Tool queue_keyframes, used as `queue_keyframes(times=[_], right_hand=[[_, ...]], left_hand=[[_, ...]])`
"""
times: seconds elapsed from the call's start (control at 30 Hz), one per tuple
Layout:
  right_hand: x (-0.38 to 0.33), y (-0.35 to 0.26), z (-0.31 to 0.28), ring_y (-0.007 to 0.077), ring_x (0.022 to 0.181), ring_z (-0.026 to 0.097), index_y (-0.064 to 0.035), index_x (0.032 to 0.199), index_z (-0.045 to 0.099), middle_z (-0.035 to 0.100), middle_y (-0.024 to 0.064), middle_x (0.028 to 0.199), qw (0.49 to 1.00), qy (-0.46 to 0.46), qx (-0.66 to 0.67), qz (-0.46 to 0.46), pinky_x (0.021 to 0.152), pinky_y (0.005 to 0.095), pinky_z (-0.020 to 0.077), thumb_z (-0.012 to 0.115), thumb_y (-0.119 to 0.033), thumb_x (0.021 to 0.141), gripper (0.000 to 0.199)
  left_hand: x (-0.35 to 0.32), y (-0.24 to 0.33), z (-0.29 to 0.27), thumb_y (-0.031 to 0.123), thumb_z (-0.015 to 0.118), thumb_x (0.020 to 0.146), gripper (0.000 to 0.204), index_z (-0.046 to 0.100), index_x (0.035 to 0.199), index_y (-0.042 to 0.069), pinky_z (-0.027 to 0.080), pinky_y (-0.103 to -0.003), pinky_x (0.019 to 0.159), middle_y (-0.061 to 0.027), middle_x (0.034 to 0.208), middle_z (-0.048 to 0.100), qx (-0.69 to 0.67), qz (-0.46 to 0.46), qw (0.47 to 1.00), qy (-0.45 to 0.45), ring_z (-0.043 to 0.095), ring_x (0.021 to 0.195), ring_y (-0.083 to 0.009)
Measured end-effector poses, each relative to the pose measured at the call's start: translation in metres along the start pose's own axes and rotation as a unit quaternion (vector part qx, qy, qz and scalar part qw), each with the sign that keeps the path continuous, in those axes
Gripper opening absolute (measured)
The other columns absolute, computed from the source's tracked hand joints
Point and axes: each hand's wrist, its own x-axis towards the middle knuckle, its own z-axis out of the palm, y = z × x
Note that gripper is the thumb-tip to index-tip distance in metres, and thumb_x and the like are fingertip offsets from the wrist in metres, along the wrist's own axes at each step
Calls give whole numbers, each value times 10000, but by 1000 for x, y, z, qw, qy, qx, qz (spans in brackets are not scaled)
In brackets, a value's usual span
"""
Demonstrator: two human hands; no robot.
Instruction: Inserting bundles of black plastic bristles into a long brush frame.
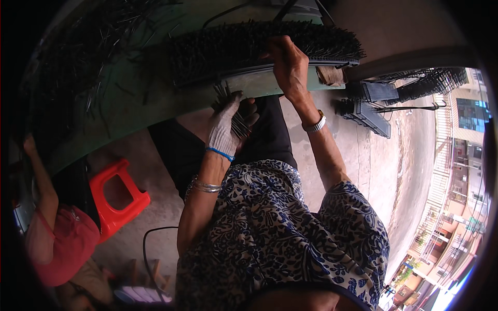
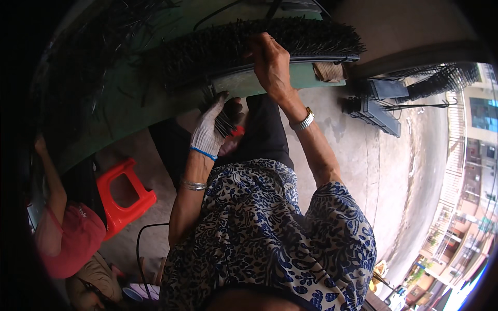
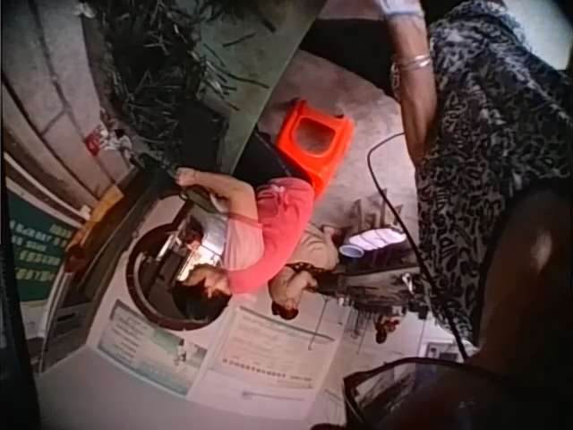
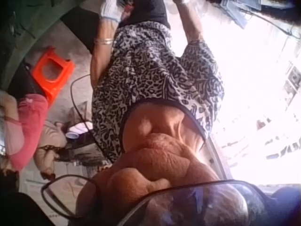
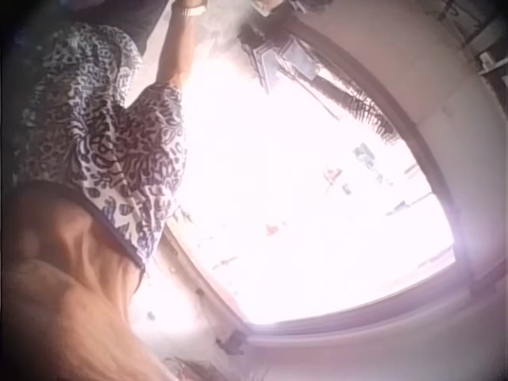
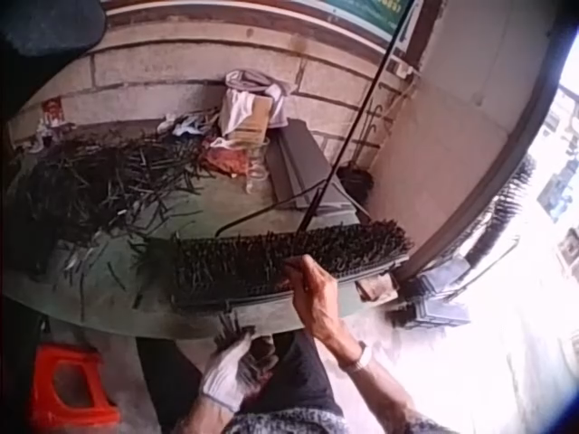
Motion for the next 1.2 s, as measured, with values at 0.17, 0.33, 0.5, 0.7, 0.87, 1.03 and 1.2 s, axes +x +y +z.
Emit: queue_keyframes(times=[0.17,0.33,0.5,0.7,0.87,1.03,1.2], right_hand=[[1,7,0,141,773,670,-20,981,611,667,80,814,999,-20,25,-9,680,255,507,531,37,902,126],[-4,15,2,189,781,657,-41,981,629,652,67,853,995,-71,-18,-64,692,278,514,580,42,851,163],[-5,9,0,198,741,628,-80,968,665,607,59,874,988,-25,-145,-35,659,290,508,643,-22,832,150],[-13,12,-1,197,720,616,-123,1043,701,597,78,884,983,-3,-175,-57,656,292,505,678,-119,845,200],[-27,-13,-7,148,774,630,-61,1120,672,638,74,922,991,-111,-46,52,691,272,505,675,-164,870,270],[-35,-26,-4,179,798,637,20,969,669,685,126,877,933,-261,153,195,711,301,501,673,-161,855,214],[-30,-15,-10,147,810,622,24,955,658,671,91,853,919,-330,147,158,733,275,493,652,-109,851,170]], left_hand=[[-1,-4,3,201,578,947,190,618,1081,71,593,-366,666,-109,917,682,-18,4,1000,-9,675,797,-218],[-2,-5,7,211,537,968,206,603,1105,72,585,-343,646,-113,909,681,-38,-13,999,1,666,754,-208],[-9,-2,1,217,522,975,217,590,1122,72,550,-293,556,-96,864,678,13,-8,1000,-10,630,636,-156],[-10,-3,10,230,538,967,224,601,1091,55,436,-232,425,-71,779,666,49,19,999,7,561,504,-111],[-14,0,12,229,566,953,234,610,1056,24,432,-219,421,-89,744,661,67,46,996,-45,557,505,-99],[-22,2,21,217,576,948,229,620,1027,6,421,-202,417,-93,732,658,120,56,991,-5,555,503,-92],[-26,4,21,208,591,940,220,631,1004,2,418,-200,414,-93,742,663,113,27,993,9,556,506,-89]])
